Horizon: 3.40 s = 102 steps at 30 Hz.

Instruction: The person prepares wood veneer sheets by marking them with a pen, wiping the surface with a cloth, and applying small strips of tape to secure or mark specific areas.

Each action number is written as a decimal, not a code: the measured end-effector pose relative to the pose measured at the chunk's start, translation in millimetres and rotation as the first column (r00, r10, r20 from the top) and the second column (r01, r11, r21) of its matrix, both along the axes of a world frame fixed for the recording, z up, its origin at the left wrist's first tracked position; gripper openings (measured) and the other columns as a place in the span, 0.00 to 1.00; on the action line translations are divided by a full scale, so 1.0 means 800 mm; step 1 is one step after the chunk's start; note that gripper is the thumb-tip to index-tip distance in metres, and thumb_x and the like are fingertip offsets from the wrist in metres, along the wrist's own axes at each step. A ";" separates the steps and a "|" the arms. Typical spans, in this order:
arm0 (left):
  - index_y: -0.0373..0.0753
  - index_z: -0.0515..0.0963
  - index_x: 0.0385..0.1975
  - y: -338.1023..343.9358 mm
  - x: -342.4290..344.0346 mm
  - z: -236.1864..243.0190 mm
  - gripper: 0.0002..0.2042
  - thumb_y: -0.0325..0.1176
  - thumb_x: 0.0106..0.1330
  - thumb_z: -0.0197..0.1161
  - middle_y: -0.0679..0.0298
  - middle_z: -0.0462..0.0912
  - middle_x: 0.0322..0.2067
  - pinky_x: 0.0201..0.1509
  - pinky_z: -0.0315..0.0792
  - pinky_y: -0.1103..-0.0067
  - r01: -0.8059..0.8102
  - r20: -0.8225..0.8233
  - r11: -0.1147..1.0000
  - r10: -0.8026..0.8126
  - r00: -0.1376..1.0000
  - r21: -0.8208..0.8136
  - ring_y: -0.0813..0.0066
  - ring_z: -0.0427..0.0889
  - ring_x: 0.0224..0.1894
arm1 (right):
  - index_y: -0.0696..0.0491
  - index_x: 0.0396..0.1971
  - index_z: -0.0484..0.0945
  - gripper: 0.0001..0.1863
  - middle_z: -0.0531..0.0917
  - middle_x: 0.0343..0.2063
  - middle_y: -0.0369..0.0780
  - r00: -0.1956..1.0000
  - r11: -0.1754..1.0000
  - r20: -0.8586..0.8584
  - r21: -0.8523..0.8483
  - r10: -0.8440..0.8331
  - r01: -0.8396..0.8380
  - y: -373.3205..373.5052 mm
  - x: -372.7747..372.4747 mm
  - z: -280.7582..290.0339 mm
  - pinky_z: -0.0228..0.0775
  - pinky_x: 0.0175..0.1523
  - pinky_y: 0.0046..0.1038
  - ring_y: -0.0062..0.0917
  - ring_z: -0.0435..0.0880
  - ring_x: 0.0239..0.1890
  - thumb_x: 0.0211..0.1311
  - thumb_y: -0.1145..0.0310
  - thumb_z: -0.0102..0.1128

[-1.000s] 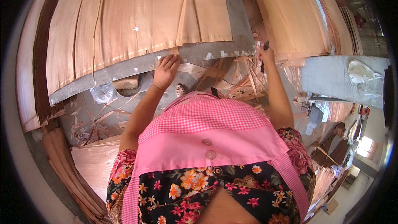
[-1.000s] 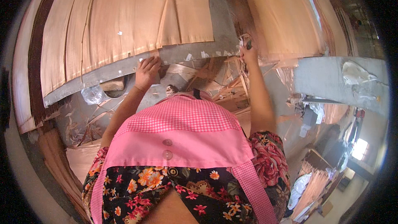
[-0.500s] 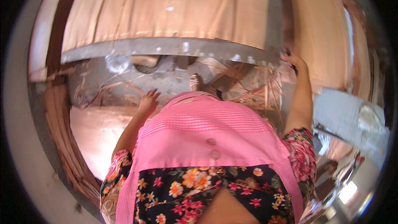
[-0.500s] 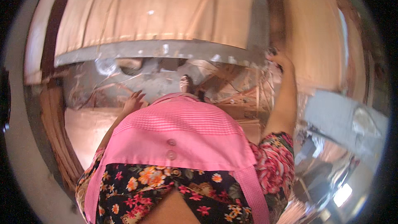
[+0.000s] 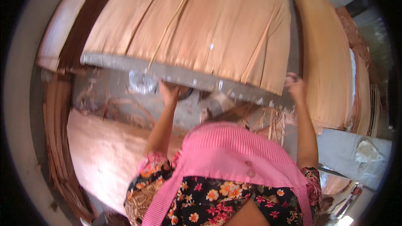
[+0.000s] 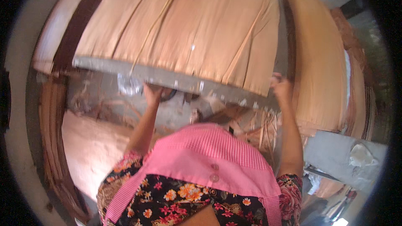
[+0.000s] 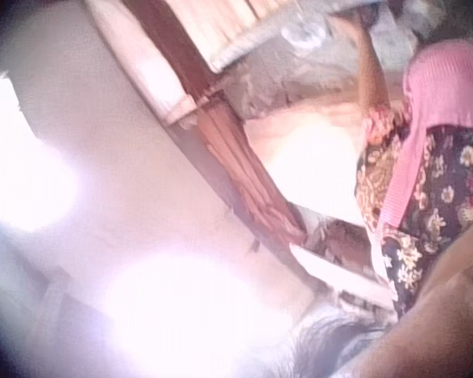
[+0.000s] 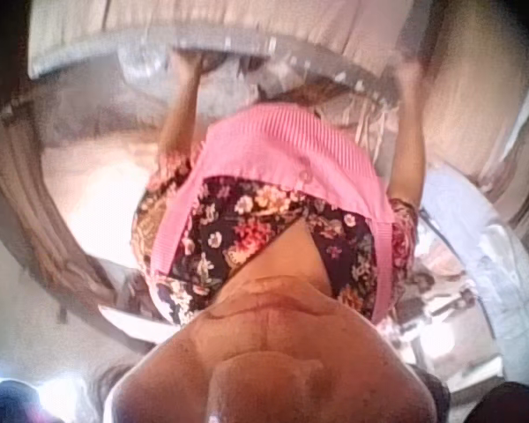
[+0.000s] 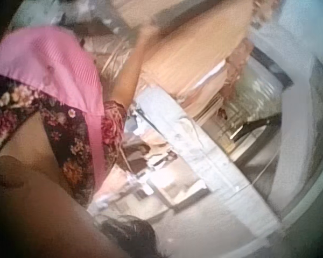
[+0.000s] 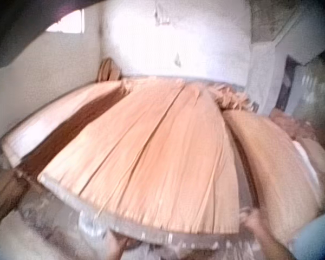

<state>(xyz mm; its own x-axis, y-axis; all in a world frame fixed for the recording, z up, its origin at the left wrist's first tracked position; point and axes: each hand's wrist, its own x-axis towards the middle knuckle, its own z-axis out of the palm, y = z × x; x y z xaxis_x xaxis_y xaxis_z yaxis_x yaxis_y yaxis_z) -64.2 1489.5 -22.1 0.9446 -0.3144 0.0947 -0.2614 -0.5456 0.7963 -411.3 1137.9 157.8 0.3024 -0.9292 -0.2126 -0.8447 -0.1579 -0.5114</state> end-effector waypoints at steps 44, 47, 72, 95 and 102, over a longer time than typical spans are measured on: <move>0.37 0.69 0.36 0.016 -0.009 0.001 0.13 0.19 0.57 0.36 0.63 0.75 0.32 0.38 0.70 0.82 -0.289 -0.522 0.663 -0.180 0.834 -0.690 0.75 0.74 0.34 | 0.54 0.48 0.68 0.20 0.72 0.48 0.42 0.633 -0.038 0.237 0.920 -0.737 -0.389 0.359 0.376 -0.184 0.67 0.53 0.32 0.30 0.73 0.49 0.62 0.69 0.27; 0.37 0.68 0.26 0.007 -0.013 0.031 0.13 0.12 0.48 0.39 0.63 0.75 0.30 0.35 0.71 0.82 -0.221 -0.477 0.678 -0.216 0.852 -0.701 0.77 0.73 0.32 | 0.53 0.46 0.68 0.21 0.73 0.46 0.43 0.664 0.080 0.328 0.924 -0.672 -0.375 0.356 0.373 -0.203 0.69 0.51 0.33 0.31 0.74 0.48 0.61 0.70 0.23; 0.41 0.78 0.33 0.003 -0.083 0.239 0.16 0.25 0.39 0.62 0.60 0.76 0.36 0.45 0.66 0.72 0.193 0.526 0.958 -0.053 0.849 -0.215 0.60 0.73 0.40 | 0.46 0.58 0.55 0.44 0.66 0.52 0.34 0.594 -0.335 0.765 0.507 -0.250 -0.794 0.265 0.292 -0.024 0.64 0.52 0.34 0.24 0.67 0.53 0.44 0.34 0.49; 0.40 0.59 0.56 -0.419 -0.319 0.128 0.23 0.41 0.61 0.49 0.55 0.58 0.57 0.62 0.49 0.65 0.160 0.411 0.897 -0.340 0.846 0.412 0.53 0.51 0.62 | 0.47 0.51 0.65 0.26 0.69 0.50 0.42 0.234 0.219 0.358 0.858 -0.904 -0.464 -0.252 -0.415 -0.101 0.54 0.55 0.53 0.40 0.63 0.55 0.50 0.57 0.55; 0.44 0.51 0.61 -0.474 -0.303 0.122 0.33 0.53 0.59 0.48 0.61 0.46 0.63 0.64 0.42 0.60 -0.009 0.308 0.766 -0.248 0.919 0.642 0.60 0.42 0.66 | 0.49 0.52 0.63 0.27 0.68 0.50 0.42 0.498 0.147 0.362 0.896 -0.788 -0.419 -0.337 -0.325 -0.124 0.57 0.54 0.52 0.39 0.65 0.53 0.51 0.59 0.55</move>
<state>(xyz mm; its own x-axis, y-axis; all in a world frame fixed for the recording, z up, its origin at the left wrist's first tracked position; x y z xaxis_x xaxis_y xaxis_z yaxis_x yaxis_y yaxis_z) -306.9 1110.1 75.1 0.8331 -0.5309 0.1553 -0.5498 -0.8254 0.1281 -671.7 868.1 58.9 0.7010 -0.2478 -0.6687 0.0338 0.9482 -0.3160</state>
